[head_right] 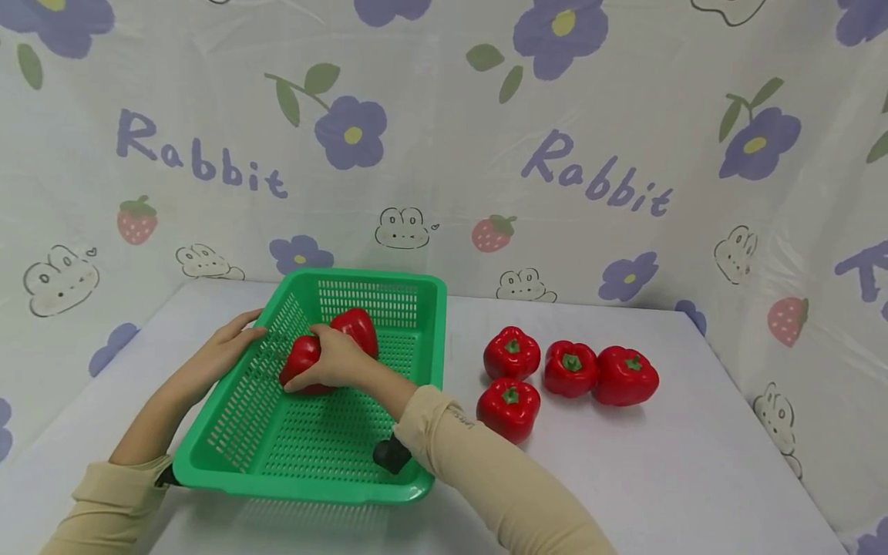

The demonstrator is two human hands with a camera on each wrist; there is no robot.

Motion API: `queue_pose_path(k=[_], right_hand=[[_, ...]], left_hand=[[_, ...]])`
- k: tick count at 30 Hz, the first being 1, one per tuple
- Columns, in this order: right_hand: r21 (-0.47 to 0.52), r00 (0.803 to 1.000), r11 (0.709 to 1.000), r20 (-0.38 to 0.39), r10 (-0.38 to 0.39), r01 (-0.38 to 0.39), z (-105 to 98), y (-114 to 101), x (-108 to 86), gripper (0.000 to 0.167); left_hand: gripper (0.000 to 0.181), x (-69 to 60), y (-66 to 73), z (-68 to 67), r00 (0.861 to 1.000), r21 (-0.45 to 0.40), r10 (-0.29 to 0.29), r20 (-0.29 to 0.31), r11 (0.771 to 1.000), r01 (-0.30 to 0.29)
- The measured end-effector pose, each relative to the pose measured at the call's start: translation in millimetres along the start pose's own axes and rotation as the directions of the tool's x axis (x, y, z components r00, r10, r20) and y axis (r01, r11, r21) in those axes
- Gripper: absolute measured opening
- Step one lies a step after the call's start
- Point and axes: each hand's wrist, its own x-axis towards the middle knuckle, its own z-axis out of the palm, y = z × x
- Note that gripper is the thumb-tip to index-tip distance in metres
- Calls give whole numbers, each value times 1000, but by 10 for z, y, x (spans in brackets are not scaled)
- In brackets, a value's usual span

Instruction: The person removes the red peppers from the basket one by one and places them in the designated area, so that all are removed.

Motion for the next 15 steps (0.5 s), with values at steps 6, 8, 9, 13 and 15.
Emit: queue_pose_path(k=[6,8,9,13,15], right_hand=[[-38,1000,999,-9,12,-12,30,-9,30,91],[-46,1000,999,-13,12,-13,37,-6,39,92],[-49,1000,999,-15,11,-12,40,-9,39,92],[-60,1000,998,-24,1,-2,50,-25,38,92],[-61,1000,998,-28,-3,1,56,-33,39,92]], left_hand=[[60,-4,1,-3,1000,7,-4,2,1000,4],[60,-9,4,-4,1000,14,-4,0,1000,4],[60,-10,5,-4,1000,18,-4,0,1000,4],[59,-9,6,-5,1000,28,-6,1,1000,6],[59,-9,10,-6,1000,31,-8,2,999,8]])
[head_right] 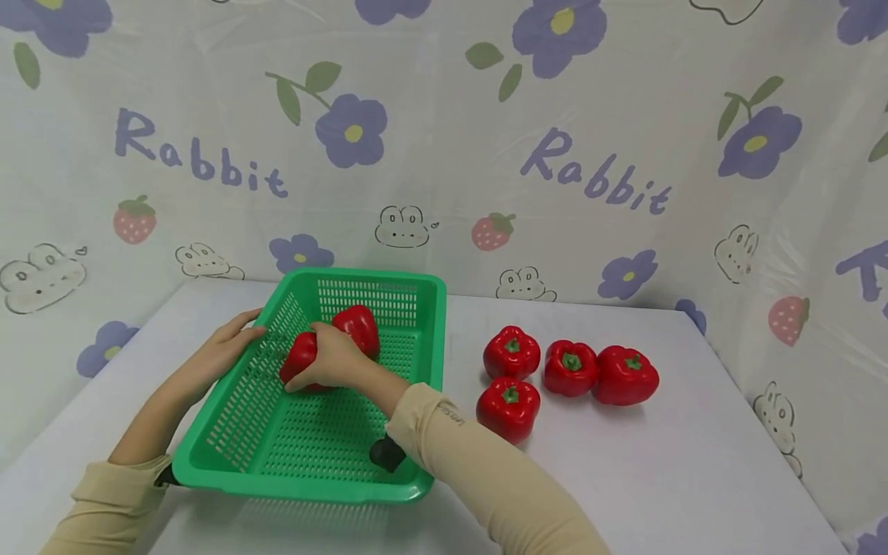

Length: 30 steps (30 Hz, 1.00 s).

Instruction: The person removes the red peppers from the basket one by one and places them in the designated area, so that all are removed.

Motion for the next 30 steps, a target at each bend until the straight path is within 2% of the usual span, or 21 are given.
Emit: queue_pose_path(k=[14,22,27,30], right_hand=[[-85,998,995,-40,-58,54,87,12,46,90],[-160,994,985,-72,-81,68,140,19,51,89],[-131,992,990,-106,-64,50,128,10,31,73],[-109,993,994,-116,-36,24,118,-1,18,71]], left_hand=[[61,-5,-6,-18,1000,4,-11,7,1000,11],[60,-26,16,3,1000,-4,11,5,1000,-10],[60,-26,42,10,1000,-1,15,-1,1000,-15],[60,-27,35,10,1000,-3,17,1,1000,-17]])
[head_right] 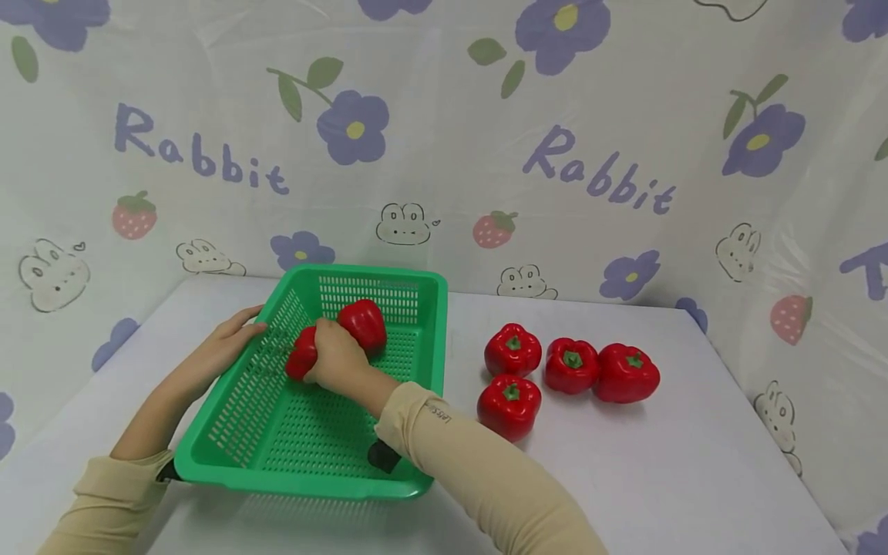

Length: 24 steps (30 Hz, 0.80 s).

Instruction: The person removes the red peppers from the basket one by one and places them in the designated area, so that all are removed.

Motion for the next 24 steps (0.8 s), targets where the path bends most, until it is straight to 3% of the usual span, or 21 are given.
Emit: queue_pose_path(k=[3,10,24], right_hand=[[-15,1000,1000,0,13,-13,-12,-6,-2,76],[-16,1000,1000,-18,-12,11,-29,4,11,62],[-37,1000,999,20,11,-10,-98,-16,25,71]], left_hand=[[60,11,-12,-7,1000,4,-3,-2,1000,3],[59,28,-20,-14,1000,-19,-11,-2,1000,11],[60,39,-1,-36,1000,-4,-10,8,1000,10]])
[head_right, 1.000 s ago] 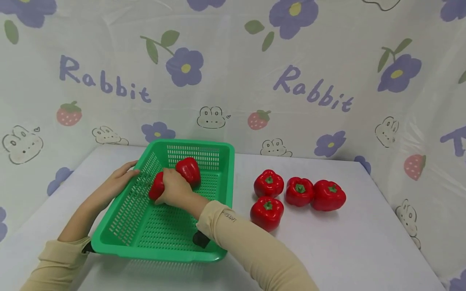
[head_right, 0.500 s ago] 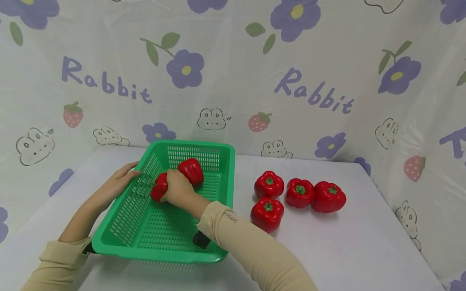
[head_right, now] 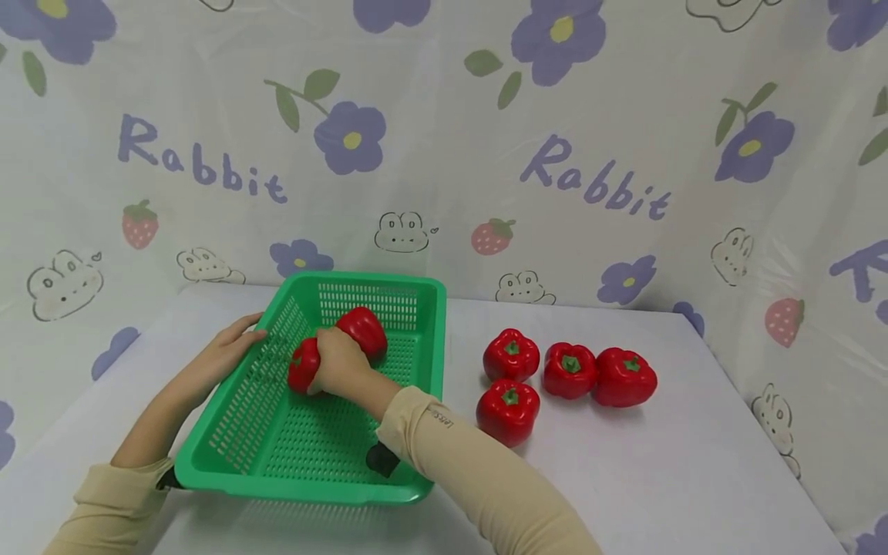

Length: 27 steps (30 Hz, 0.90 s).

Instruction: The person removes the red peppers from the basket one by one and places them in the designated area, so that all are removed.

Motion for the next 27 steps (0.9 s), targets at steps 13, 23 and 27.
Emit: queue_pose_path(k=[13,23,27], right_hand=[[47,999,998,-15,29,-28,-31,-31,-29,75],[132,999,991,-33,20,-15,-200,-82,-176,75],[212,998,977,-58,11,1,-305,-73,-243,74]], left_hand=[[58,-10,6,10,1000,12,9,-10,1000,-9],[57,-4,-8,14,1000,18,1,-15,1000,-1],[58,-5,-9,9,1000,15,4,-18,1000,-4]])
